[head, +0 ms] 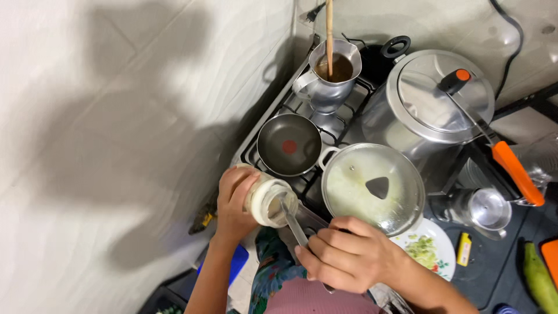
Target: The person stirs ingredients in pots on a stove, organizes dishes in a rack, and retrieves a jar from a shelf. They add a spoonful of the jar's contents to a pan before peeling a green banana by hand and slicing it into the pan using a knife.
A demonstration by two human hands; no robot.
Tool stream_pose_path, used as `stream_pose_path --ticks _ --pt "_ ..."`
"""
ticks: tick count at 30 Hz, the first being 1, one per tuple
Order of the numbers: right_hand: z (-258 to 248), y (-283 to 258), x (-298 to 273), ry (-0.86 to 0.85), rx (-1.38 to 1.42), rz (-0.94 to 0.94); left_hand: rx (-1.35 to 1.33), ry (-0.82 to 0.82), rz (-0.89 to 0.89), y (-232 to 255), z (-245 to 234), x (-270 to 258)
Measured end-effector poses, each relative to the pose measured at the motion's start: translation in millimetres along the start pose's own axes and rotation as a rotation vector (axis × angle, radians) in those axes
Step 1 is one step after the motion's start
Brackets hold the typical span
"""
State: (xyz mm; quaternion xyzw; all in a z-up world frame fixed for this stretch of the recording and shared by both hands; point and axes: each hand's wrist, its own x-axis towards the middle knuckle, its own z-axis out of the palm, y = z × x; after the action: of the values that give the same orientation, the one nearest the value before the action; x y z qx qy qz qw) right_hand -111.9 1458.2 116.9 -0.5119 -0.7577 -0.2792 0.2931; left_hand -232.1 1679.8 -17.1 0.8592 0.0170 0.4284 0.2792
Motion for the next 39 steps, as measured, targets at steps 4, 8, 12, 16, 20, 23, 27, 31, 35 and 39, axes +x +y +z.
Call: stream_pose_path --ticks 4,8,12,16,20,23,27,31,35,39 --pt "26.9 10.8 17.9 -0.067 -0.064 0.119 -0.025 -0.094 0.068 -48.1 -4.7 24.5" --pt "57.6 18.6 26.2 0.004 0.078 0.312 -0.070 -0.150 0.134 -85.3 -4.2 46.7" --pt "94.3 18.8 23.9 0.117 0.058 0.484 -0.113 -0.141 0.153 -111.0 -1.4 58.2" --pt "115.2 19.5 25.1 0.255 0.093 0.656 -0.208 -0.118 0.157 -130.9 4.2 66.8" --pt "129.2 16.9 36.9 0.375 0.141 0.787 -0.286 -0.125 0.145 -140.8 7.6 73.0" --pt "145.8 11.7 35.9 0.499 0.183 0.901 -0.318 -0.128 0.120 -145.2 9.1 73.6" --pt "182.0 -2.8 14.4 0.869 0.367 1.209 -0.319 -0.083 0.077 -151.7 11.8 73.1" --pt "210.8 -14.0 -1.3 1.172 0.618 1.297 -0.194 0.038 0.097 -153.1 13.4 79.5" --pt "217.8 -13.6 19.7 1.195 0.610 1.452 -0.089 0.097 0.101 -157.3 14.7 78.1" --pt "219.8 -8.1 24.2 1.360 0.808 1.702 0.031 0.109 0.124 -160.8 14.5 74.5"
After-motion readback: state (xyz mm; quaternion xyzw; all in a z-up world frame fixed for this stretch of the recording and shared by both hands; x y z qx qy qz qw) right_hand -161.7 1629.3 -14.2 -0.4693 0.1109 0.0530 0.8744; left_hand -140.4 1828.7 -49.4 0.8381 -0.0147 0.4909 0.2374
